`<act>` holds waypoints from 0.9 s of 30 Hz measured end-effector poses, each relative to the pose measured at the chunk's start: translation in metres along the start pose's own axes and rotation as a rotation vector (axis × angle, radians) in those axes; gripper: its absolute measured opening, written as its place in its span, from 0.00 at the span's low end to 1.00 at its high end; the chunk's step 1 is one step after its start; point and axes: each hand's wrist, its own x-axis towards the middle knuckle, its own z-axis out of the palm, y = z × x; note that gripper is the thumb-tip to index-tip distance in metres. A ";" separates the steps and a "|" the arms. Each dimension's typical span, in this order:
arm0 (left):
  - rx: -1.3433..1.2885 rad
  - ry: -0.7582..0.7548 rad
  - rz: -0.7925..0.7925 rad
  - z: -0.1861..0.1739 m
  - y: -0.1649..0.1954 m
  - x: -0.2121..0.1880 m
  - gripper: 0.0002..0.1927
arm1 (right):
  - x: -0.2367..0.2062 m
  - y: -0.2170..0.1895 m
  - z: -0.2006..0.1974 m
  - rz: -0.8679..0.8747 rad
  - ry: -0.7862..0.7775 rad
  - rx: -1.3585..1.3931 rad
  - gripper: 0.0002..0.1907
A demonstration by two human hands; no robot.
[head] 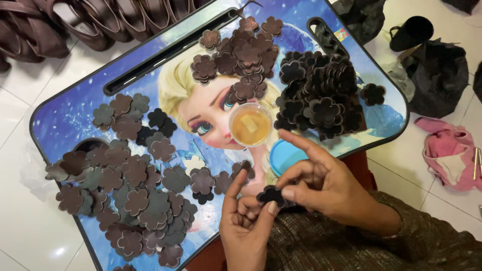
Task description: The person repeatedly picks up flower-shaped craft pieces, applies adhesive from a small container to one side, and joins two pieces together. The person places the bonded pairs on the table and continues the cycle with additional pieces.
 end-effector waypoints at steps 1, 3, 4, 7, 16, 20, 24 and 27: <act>-0.004 -0.003 -0.003 0.001 -0.002 0.000 0.40 | 0.000 0.001 -0.001 -0.015 -0.013 -0.002 0.50; -0.004 -0.020 -0.001 0.002 -0.003 0.001 0.40 | -0.001 0.003 -0.001 -0.045 -0.038 -0.003 0.50; -0.002 -0.026 -0.004 0.003 -0.004 0.001 0.40 | -0.001 0.003 -0.001 -0.029 -0.029 -0.013 0.50; -0.026 -0.008 -0.044 0.005 -0.002 0.002 0.39 | -0.001 0.004 -0.003 -0.006 -0.022 -0.038 0.50; -0.036 -0.033 -0.023 0.008 0.003 0.000 0.41 | -0.002 0.005 -0.005 -0.036 -0.016 -0.064 0.52; -0.038 -0.039 -0.023 0.008 0.005 -0.001 0.41 | -0.002 0.007 -0.005 -0.043 -0.014 -0.078 0.53; -0.025 -0.046 -0.019 0.009 0.005 -0.001 0.41 | -0.002 0.008 -0.005 -0.054 -0.013 -0.076 0.53; -0.039 -0.048 -0.019 0.007 0.007 -0.001 0.40 | -0.001 0.009 -0.004 -0.046 -0.013 -0.050 0.53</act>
